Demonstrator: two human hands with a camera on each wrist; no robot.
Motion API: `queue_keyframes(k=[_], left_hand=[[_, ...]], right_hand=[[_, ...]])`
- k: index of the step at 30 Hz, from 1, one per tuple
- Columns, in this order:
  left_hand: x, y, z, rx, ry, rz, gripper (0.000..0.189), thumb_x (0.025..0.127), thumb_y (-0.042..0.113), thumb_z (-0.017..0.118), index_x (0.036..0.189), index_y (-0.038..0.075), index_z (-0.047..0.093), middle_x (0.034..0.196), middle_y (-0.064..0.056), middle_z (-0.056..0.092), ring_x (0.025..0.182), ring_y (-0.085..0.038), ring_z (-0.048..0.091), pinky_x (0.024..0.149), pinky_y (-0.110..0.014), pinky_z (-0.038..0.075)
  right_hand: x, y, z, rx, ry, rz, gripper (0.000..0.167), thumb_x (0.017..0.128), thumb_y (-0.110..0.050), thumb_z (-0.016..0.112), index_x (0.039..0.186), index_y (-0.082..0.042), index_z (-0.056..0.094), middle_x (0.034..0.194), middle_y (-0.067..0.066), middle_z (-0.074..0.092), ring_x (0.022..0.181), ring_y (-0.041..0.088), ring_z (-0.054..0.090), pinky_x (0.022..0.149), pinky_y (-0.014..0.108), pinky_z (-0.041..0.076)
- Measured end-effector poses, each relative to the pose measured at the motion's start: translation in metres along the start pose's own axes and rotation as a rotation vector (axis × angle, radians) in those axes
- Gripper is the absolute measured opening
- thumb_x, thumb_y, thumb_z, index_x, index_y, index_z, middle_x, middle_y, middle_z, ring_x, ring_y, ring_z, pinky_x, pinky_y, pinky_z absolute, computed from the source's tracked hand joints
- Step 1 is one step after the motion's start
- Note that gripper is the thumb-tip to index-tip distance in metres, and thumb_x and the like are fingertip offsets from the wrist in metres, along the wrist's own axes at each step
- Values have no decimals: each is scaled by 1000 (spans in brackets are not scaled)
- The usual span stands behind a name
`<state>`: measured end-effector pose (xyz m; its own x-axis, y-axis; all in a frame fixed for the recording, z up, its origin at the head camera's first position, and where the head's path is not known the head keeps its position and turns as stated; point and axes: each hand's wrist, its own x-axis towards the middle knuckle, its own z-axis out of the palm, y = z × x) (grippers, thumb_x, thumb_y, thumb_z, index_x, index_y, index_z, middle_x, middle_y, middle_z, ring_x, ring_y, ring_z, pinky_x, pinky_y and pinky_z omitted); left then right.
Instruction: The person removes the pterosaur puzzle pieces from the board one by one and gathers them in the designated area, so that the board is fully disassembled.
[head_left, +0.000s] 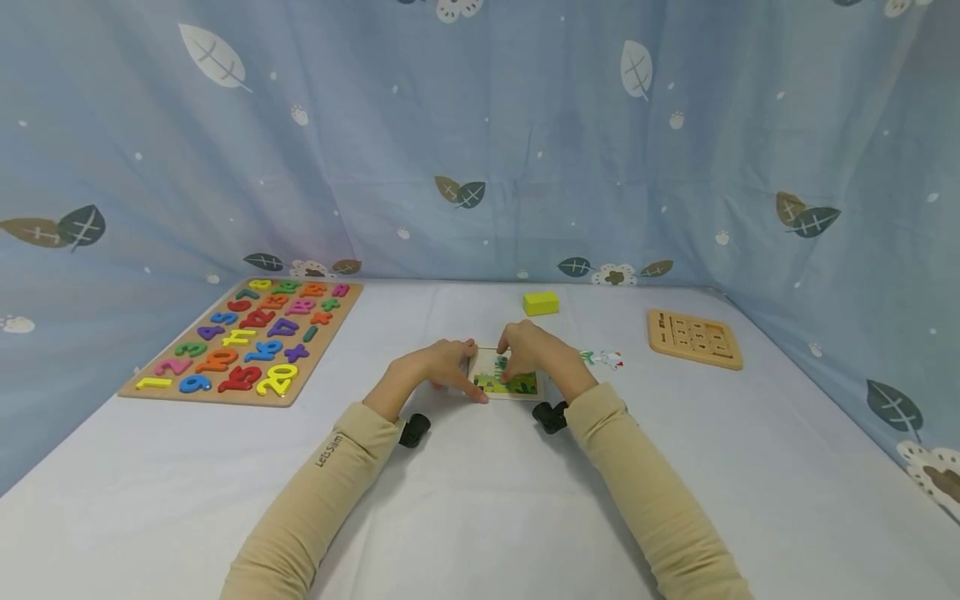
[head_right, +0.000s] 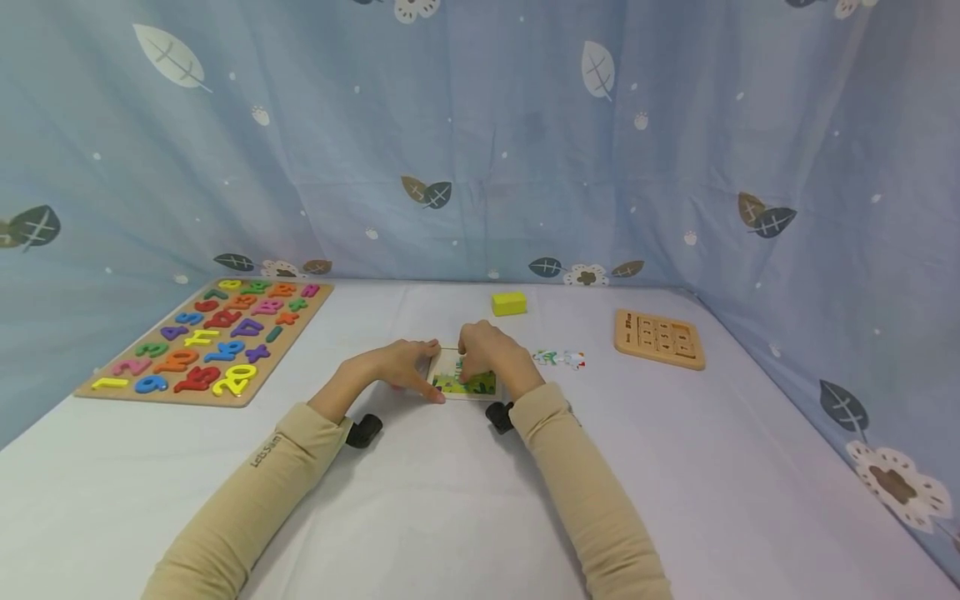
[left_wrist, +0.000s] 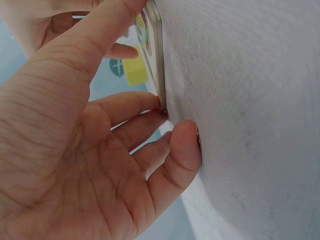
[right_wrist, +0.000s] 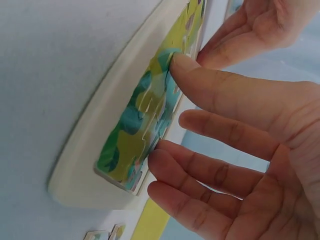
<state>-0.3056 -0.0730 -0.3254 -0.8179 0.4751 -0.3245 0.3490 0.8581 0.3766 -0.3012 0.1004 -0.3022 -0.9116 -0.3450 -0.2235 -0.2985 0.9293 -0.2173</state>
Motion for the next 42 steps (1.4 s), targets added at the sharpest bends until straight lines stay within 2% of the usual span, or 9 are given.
queue_keyframes(k=[4,7,8,13,16,24,34,37,42], left_hand=[[0,0,0,-5,-3,-3,101,78,50,76,154,10,22,161,-10,17,76,-17,57,60,-25,50],[0,0,0,-11,-6,-1,100,78,49,76,154,10,23,162,-10,16,80,-17,57,61,-25,50],[0,0,0,-10,-8,-1,100,78,49,76,154,10,22,162,-10,15,80,-17,57,61,-25,50],[0,0,1,-10,-10,-1,101,78,50,75,154,10,21,162,-11,15,83,-18,57,62,-25,51],[0,0,1,-13,-7,2,102,78,50,76,154,10,22,162,-11,16,84,-18,56,62,-25,51],[0,1,1,-12,0,11,100,78,49,76,153,10,24,162,-9,16,82,-17,56,60,-25,51],[-1,2,1,-14,-10,9,100,78,49,76,154,10,24,162,-9,16,79,-16,56,60,-24,50],[-1,2,0,-16,-5,1,100,78,49,76,154,10,24,162,-10,16,79,-17,56,60,-25,50],[-2,1,-1,-6,-7,-2,101,78,50,76,154,10,22,161,-11,17,76,-17,55,59,-24,49]], right_hand=[[2,3,2,-20,-2,-39,27,79,-25,80,99,-9,74,111,8,69,98,19,63,88,36,53],[3,3,2,-31,-4,-58,19,79,-24,80,89,-10,73,101,5,69,86,16,60,81,33,52],[3,3,2,-30,-7,-55,19,79,-23,79,91,-10,73,102,5,68,86,16,59,81,33,52],[3,0,1,-9,-39,-16,41,81,-21,77,119,-10,67,129,11,58,114,23,57,99,42,47],[4,-1,1,-5,-49,-9,44,81,-20,77,122,-10,66,132,12,57,118,25,55,101,44,45],[3,4,2,-32,-38,-54,33,81,-23,78,109,-12,66,116,9,61,92,19,57,85,37,51],[3,9,3,-6,19,-127,30,77,-21,80,102,-11,67,92,6,64,71,15,54,62,26,46],[4,8,3,2,30,-148,28,77,-20,80,101,-11,68,88,5,64,69,14,53,60,25,44],[4,7,3,3,49,-150,25,78,-21,80,99,-10,70,91,6,64,73,15,56,65,26,47]])
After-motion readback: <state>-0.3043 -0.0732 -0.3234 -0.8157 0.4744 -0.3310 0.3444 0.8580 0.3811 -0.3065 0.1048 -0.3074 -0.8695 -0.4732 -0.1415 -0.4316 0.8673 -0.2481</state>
